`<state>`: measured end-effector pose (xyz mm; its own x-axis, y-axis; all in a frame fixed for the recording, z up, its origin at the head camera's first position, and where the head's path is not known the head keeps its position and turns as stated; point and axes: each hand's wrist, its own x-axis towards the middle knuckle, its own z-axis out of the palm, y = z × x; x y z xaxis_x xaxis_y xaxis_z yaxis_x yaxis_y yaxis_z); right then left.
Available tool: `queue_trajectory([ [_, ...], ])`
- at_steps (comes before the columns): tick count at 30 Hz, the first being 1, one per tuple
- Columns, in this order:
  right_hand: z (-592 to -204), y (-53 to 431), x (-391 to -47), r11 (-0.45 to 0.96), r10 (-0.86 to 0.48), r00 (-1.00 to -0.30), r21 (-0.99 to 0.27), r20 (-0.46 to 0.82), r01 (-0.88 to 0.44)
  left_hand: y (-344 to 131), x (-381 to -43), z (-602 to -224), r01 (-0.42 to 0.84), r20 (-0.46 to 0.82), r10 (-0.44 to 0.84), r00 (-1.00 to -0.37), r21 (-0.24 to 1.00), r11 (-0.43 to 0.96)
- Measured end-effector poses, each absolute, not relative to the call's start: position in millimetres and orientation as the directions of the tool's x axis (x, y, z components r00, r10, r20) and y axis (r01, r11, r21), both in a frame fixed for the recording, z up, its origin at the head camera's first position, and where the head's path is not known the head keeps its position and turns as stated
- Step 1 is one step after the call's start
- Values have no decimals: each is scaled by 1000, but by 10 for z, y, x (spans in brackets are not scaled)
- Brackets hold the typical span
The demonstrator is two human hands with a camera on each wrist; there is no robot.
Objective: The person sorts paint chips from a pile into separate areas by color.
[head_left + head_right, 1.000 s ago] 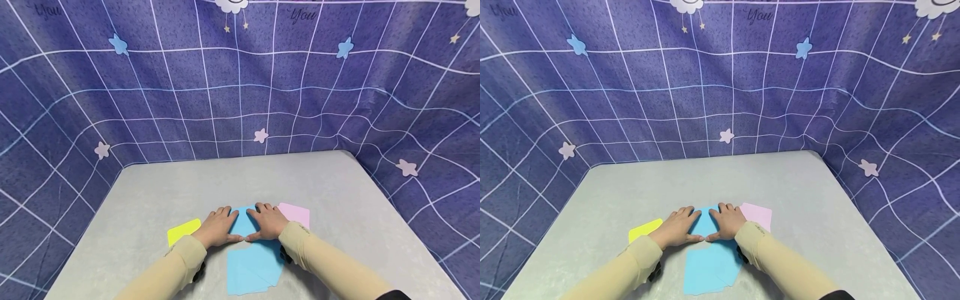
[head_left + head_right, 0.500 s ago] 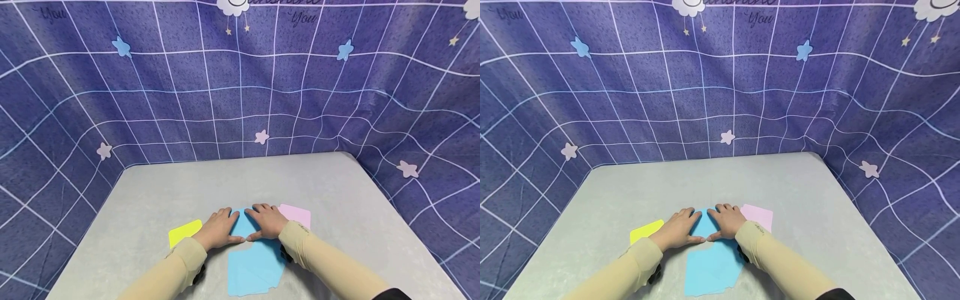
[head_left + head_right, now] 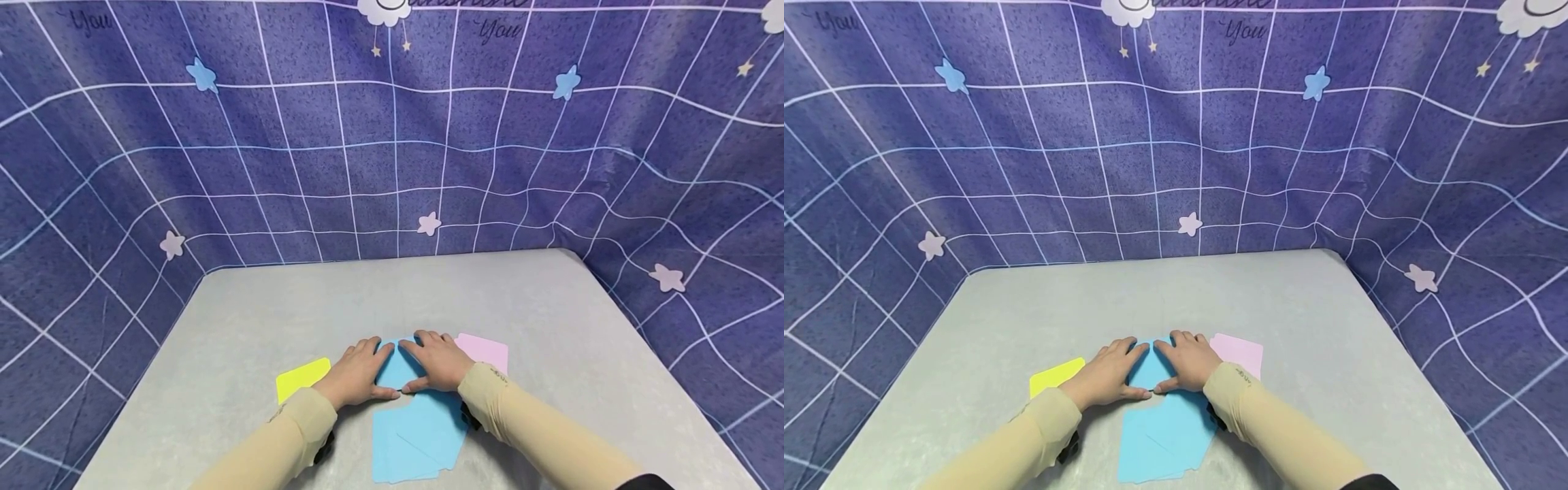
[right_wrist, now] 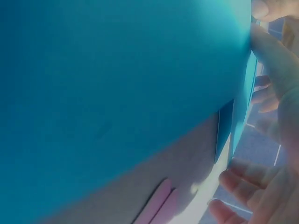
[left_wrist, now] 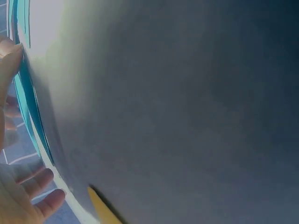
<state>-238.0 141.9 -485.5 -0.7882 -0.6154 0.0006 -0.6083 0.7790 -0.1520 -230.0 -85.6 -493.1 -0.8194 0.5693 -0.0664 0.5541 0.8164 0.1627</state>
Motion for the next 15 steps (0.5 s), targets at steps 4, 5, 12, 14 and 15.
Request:
queue_trajectory([
  [4, -4858, 1431, -2388, 775, -619, -785, -158, 8, -612, -853, -2292, -4907, 555, -54, 571, -819, 174, 813],
  [5, -4855, 1438, -2391, 772, -621, -784, -159, 13, -615, -850, -2291, -4903, 555, -50, 570, -820, 173, 813],
  [12, -4832, 1463, -2391, 756, -642, -767, -157, 13, -636, -840, -2271, -4897, 565, -26, 577, -816, 170, 807],
  [14, -4832, 1469, -2389, 757, -641, -767, -153, 10, -635, -838, -2263, -4899, 564, -23, 577, -817, 181, 806],
  [15, -4832, 1473, -2389, 759, -640, -768, -148, 11, -634, -836, -2262, -4898, 562, -20, 576, -817, 190, 805],
])
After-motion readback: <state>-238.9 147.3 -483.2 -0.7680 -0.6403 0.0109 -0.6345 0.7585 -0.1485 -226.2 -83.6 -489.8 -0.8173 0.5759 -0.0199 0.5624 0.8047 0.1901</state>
